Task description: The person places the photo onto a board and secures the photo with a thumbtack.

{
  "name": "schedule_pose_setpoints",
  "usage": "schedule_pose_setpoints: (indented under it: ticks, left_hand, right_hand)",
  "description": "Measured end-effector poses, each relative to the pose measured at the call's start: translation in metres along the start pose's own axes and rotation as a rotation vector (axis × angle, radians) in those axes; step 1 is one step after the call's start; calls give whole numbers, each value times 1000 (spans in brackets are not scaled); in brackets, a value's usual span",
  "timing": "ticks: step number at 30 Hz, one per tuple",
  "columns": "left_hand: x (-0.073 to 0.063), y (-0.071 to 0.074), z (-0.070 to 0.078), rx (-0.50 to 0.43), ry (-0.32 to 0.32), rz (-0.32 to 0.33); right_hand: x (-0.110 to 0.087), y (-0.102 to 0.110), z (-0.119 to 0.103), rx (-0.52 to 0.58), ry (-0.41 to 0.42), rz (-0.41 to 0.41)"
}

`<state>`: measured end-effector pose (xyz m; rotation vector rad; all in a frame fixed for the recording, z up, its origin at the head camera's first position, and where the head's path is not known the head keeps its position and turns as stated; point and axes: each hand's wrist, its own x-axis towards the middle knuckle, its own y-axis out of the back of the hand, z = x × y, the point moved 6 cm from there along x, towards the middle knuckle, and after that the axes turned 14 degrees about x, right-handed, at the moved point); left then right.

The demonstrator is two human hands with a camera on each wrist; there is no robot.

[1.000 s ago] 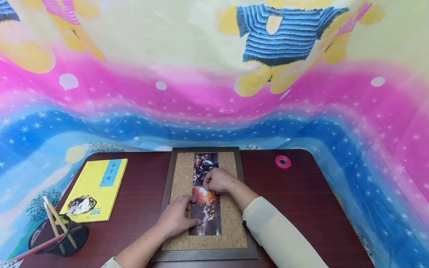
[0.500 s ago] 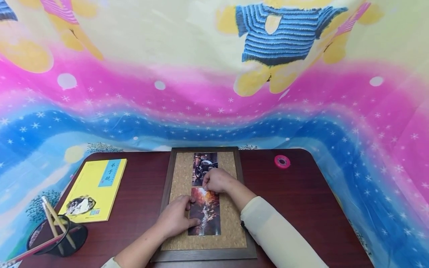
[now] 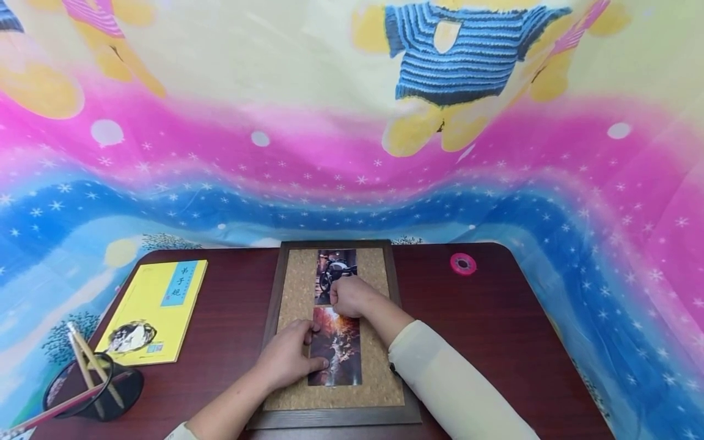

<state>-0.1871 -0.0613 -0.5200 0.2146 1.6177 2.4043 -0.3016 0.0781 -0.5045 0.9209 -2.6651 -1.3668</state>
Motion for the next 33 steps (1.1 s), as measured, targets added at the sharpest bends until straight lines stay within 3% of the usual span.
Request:
schedule_pose_setpoints:
  ticks: [10,15,22,27,33]
  left_hand:
    - [1,2,2,-71,-31,1]
    - [1,5,-2,-151,-63,0]
    - [0,11,-12,-178,-87,51]
    - [-1,23,-19,-164,-83,131]
    - [-1,35,-30,-170,-46,186]
  right_hand:
    - [-10,3,7,132,55,-19]
    - [-18,8,12,239,77,39]
    - [-35,20,17,254,151,119]
    - [-52,23,24,254,163,146]
    - [-70,26,36,261,176,229]
